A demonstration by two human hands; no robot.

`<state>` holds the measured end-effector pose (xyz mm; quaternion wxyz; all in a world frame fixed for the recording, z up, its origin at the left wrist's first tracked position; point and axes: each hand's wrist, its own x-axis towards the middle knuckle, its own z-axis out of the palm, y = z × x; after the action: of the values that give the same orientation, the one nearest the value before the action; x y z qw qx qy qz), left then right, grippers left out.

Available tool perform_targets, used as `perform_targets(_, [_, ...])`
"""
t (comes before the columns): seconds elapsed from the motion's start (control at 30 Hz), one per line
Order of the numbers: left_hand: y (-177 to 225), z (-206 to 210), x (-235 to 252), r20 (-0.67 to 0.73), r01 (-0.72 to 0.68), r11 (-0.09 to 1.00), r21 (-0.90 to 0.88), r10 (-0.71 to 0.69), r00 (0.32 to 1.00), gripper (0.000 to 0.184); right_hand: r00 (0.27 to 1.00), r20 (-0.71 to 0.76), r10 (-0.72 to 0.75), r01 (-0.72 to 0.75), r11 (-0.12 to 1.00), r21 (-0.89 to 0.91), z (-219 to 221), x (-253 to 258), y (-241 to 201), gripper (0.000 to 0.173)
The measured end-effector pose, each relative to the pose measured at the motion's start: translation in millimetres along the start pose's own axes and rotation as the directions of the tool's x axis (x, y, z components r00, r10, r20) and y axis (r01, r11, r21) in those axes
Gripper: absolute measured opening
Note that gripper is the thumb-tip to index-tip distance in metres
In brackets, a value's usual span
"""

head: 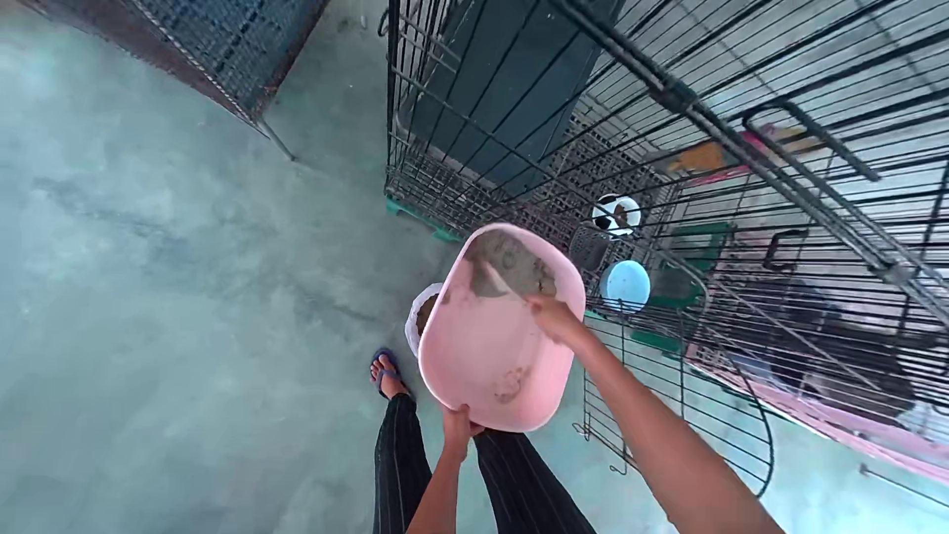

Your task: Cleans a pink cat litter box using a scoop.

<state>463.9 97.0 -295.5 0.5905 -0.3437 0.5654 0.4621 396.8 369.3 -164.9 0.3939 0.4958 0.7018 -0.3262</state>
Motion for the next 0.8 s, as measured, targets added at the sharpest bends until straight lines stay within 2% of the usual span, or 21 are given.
perform_targets(0.07, [6.9, 13.9, 6.1, 0.022, 0.000, 1.000, 0.024, -0.001, 1.000, 0.061, 0.999, 0.019, 0.035, -0.035, 0.999, -0.033, 16.5, -28.9, 13.5, 0.046])
perform_targets(0.13, [39.2, 39.1, 12.5, 0.090, -0.049, 0.997, 0.061, 0.043, 0.995, 0.068, 0.995, 0.005, 0.097, -0.096, 0.991, -0.091, 34.1, -44.9, 20.1, 0.049])
perform_targets(0.2, [57.0, 58.9, 17.6, 0.107, -0.069, 0.995, 0.074, 0.061, 0.992, 0.067, 0.988, 0.001, 0.155, -0.153, 0.977, -0.149, 45.8, -54.3, 26.5, 0.052])
perform_targets(0.27, [49.5, 58.7, 15.6, 0.092, -0.045, 0.998, 0.049, 0.040, 0.995, 0.070, 0.982, 0.012, 0.189, -0.183, 0.964, -0.191, 57.9, -57.6, 35.2, 0.053])
perform_targets(0.37, [27.7, 35.4, 5.2, 0.046, -0.010, 1.000, 0.026, 0.009, 0.999, 0.071, 0.981, 0.011, 0.191, -0.185, 0.959, -0.216, 78.3, -37.3, 43.7, 0.054])
perform_targets(0.5, [23.1, 13.2, 7.3, 0.041, -0.011, 0.998, 0.061, 0.009, 0.999, 0.068, 0.980, -0.074, 0.183, -0.194, 0.961, -0.195, 56.5, 13.3, 18.0, 0.057])
perform_targets(0.67, [31.1, 16.0, 10.8, 0.051, 0.004, 0.998, 0.069, -0.008, 0.999, 0.066, 0.978, -0.134, 0.162, -0.182, 0.970, -0.161, 10.3, 59.9, -9.2, 0.057])
perform_targets(0.8, [29.9, 17.6, 10.3, 0.049, -0.013, 0.999, 0.051, 0.010, 0.999, 0.072, 0.980, -0.115, 0.162, -0.180, 0.968, -0.175, 23.2, 48.3, 1.0, 0.059])
